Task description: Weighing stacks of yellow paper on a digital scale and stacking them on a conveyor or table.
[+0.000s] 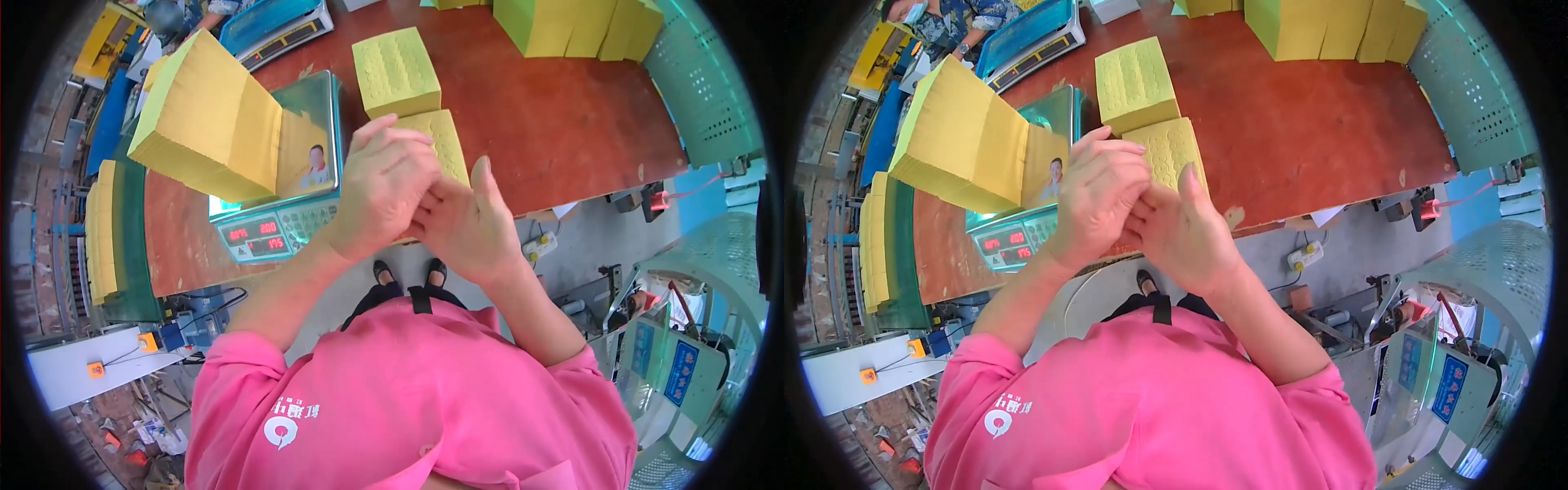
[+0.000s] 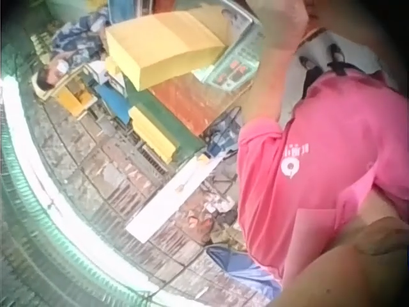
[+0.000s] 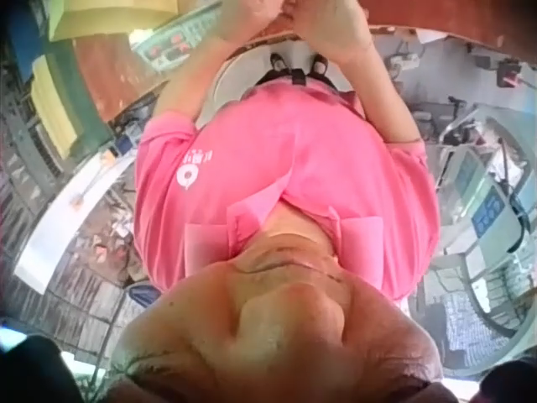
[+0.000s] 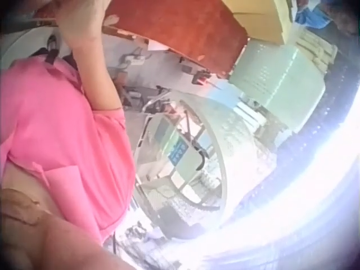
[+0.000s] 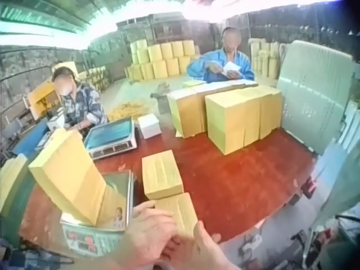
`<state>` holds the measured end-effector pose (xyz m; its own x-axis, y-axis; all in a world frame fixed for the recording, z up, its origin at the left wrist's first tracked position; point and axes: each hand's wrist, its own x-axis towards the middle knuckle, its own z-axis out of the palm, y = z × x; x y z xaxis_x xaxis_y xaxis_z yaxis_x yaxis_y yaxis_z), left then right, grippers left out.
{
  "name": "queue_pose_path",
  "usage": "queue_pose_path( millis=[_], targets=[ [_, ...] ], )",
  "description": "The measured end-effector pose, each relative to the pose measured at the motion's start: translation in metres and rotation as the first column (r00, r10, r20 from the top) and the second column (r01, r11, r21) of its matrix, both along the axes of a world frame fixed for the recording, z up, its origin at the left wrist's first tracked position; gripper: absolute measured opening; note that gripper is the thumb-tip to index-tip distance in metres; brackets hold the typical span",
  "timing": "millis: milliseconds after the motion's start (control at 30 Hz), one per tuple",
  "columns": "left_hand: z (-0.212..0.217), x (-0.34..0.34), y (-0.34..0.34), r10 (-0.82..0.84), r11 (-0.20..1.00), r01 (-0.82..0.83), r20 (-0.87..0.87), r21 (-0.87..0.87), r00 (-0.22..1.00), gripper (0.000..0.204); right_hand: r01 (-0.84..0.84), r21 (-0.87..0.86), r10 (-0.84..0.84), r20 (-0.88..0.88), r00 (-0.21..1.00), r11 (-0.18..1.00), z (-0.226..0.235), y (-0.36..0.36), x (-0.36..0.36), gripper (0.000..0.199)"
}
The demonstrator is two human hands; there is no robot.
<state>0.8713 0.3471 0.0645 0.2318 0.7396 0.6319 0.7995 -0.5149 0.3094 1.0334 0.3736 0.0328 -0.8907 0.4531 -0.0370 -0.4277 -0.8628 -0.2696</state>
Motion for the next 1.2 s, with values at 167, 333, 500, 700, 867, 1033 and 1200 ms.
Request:
queue_pose_path(
  millis=[167, 333, 500, 700, 867, 1033, 1200],
  targets=[
    [-0.035, -0.026, -0.054, 0.268, 0.924, -0.196, 0.187, -0.330, 0.945, 0.010, 0.021, 0.335, -0.131, 0.311, 0.941, 0.942, -0.025, -0.009, 0.048, 0.069],
    [-0.066, -0.026, -0.128, 0.227, 0.745, -0.295, -0.189, -0.599, 0.956, 0.019, 0.109, 0.348, -0.329, 0.671, 0.665, 0.931, -0.072, -0.005, 0.102, 0.047],
    [-0.054, 0.001, -0.106, 0.228, 0.775, -0.302, -0.200, -0.555, 0.953, 0.021, 0.220, 0.301, -0.372, 0.705, 0.604, 0.928, -0.088, -0.013, 0.105, 0.033],
    [-0.060, 0.017, -0.057, 0.189, 0.895, -0.238, -0.161, -0.377, 0.969, 0.029, 0.271, 0.304, -0.406, 0.630, 0.662, 0.913, -0.088, -0.022, 0.089, 0.028],
    [-0.071, 0.033, -0.014, 0.166, 0.914, -0.225, -0.194, -0.338, 0.967, 0.042, 0.288, 0.303, -0.418, 0.632, 0.653, 0.908, -0.094, -0.031, 0.098, 0.028],
    [-0.085, 0.027, -0.007, 0.144, 0.910, -0.218, -0.225, -0.352, 0.964, 0.046, 0.307, 0.286, -0.418, 0.674, 0.608, 0.908, -0.105, -0.040, 0.112, 0.028],
    [-0.087, 0.027, -0.006, 0.154, 0.914, -0.211, -0.185, -0.346, 0.971, 0.039, 0.321, 0.277, -0.421, 0.684, 0.596, 0.906, -0.111, -0.045, 0.117, 0.028]
  ],
)
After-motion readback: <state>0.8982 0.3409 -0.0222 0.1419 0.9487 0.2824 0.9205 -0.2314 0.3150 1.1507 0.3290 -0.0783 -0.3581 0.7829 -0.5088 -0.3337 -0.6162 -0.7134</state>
